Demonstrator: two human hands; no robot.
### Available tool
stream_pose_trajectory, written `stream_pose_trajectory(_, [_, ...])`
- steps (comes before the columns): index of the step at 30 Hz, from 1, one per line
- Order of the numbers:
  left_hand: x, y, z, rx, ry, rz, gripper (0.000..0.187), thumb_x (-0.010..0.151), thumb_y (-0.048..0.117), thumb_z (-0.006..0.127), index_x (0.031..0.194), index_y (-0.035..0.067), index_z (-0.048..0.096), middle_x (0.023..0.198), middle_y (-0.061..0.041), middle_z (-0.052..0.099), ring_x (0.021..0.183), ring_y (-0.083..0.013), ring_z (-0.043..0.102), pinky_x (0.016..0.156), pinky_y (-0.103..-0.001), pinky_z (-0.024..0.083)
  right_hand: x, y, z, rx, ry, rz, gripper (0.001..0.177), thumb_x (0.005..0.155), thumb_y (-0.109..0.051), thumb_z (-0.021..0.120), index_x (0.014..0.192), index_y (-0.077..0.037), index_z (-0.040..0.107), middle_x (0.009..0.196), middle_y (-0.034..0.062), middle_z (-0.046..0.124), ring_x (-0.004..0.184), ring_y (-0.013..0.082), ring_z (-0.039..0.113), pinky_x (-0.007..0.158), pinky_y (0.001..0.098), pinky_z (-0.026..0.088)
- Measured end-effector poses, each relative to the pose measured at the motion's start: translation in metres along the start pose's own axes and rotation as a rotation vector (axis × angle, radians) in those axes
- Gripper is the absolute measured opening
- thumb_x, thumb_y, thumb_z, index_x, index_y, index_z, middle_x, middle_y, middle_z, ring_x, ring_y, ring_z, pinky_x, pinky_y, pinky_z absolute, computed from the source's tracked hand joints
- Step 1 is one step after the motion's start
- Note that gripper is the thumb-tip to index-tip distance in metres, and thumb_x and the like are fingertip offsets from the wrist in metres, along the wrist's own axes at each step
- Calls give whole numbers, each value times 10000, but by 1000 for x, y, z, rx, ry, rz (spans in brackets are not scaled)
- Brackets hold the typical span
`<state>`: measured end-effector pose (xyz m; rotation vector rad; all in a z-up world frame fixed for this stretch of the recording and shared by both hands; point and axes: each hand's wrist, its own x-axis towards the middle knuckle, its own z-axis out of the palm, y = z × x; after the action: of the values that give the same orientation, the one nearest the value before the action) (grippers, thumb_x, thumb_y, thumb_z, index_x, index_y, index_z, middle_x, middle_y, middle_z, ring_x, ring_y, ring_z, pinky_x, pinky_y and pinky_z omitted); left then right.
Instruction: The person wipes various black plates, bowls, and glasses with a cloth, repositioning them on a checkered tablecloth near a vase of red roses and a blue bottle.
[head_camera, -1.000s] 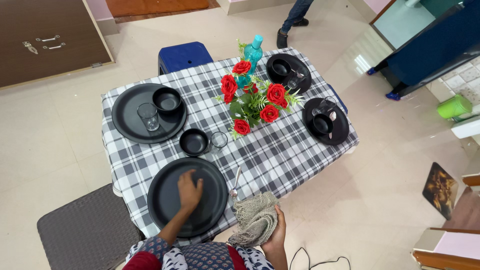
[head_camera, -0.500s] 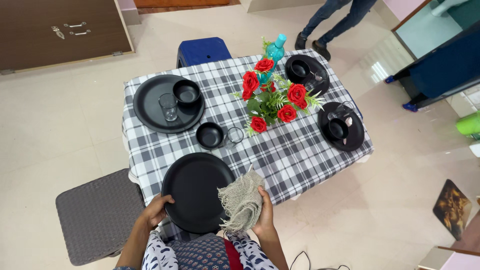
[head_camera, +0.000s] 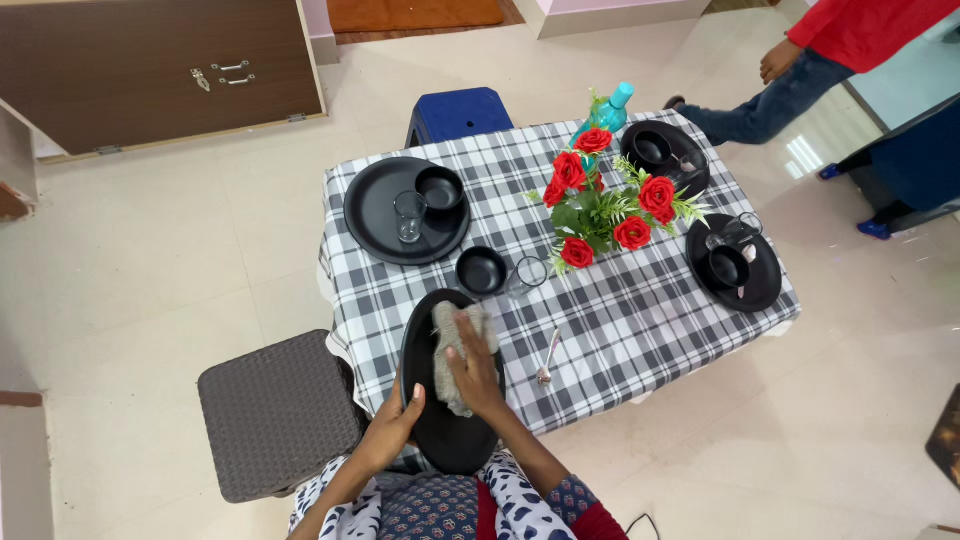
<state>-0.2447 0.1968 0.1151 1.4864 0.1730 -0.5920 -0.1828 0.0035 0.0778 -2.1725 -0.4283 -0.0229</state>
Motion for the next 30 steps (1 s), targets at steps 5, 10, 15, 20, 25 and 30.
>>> stream_pose_trajectory(5, [-23, 41, -27, 91, 144, 392, 810, 1020, 596, 418, 1628, 108, 200, 1531, -206, 478, 1382, -285, 461, 1092, -384, 396, -32, -43, -2, -297, 59, 85, 627, 1093, -384, 358, 1622, -50, 328, 1694, 206, 232, 1556, 481, 20, 1229, 557, 88])
stream_pose_trajectory(10, [-25, 53, 0, 233, 30, 35, 789, 993, 579, 353, 1644, 149, 239, 836, -193, 635, 754, -256, 582, 758, -439, 509, -22, -93, -9, 42, 85, -138, 565, 1142, -375, 236, 1606, -85, 375, 1718, 187, 278, 1618, 362, 206, 1301, 522, 173])
stream_pose_trajectory(15, [-56, 57, 7, 216, -110, 304, 838, 984, 603, 378, 1626, 112, 160, 815, -101, 672, 755, -186, 623, 776, -367, 501, 22, -40, -50, -82, 433, 76, 555, 1109, -348, 307, 1599, -90, 347, 1701, 179, 280, 1588, 337, 226, 1284, 483, 193])
stream_pose_trajectory(20, [-54, 76, -29, 294, 197, 211, 845, 924, 590, 407, 1634, 142, 309, 659, -165, 633, 594, -253, 587, 589, -467, 491, -55, -86, 13, -72, 230, 140, 608, 1101, -336, 357, 1620, -41, 242, 1688, 206, 282, 1597, 377, 169, 1271, 553, 12])
stream_pose_trajectory(25, [-53, 71, -19, 375, 119, 194, 840, 952, 647, 335, 1617, 136, 286, 662, -163, 688, 608, -267, 693, 601, -441, 548, -52, -127, 24, 27, 208, -186, 547, 1117, -247, 336, 1614, -17, 343, 1714, 198, 303, 1627, 371, 242, 1344, 517, 132])
stream_pose_trajectory(30, [-80, 63, -18, 454, -140, 382, 877, 963, 646, 317, 1638, 103, 184, 714, -236, 701, 696, -311, 738, 700, -452, 541, -7, -67, -6, 87, 605, 66, 637, 1093, -352, 412, 1614, -9, 285, 1711, 202, 269, 1604, 354, 231, 1296, 480, 196])
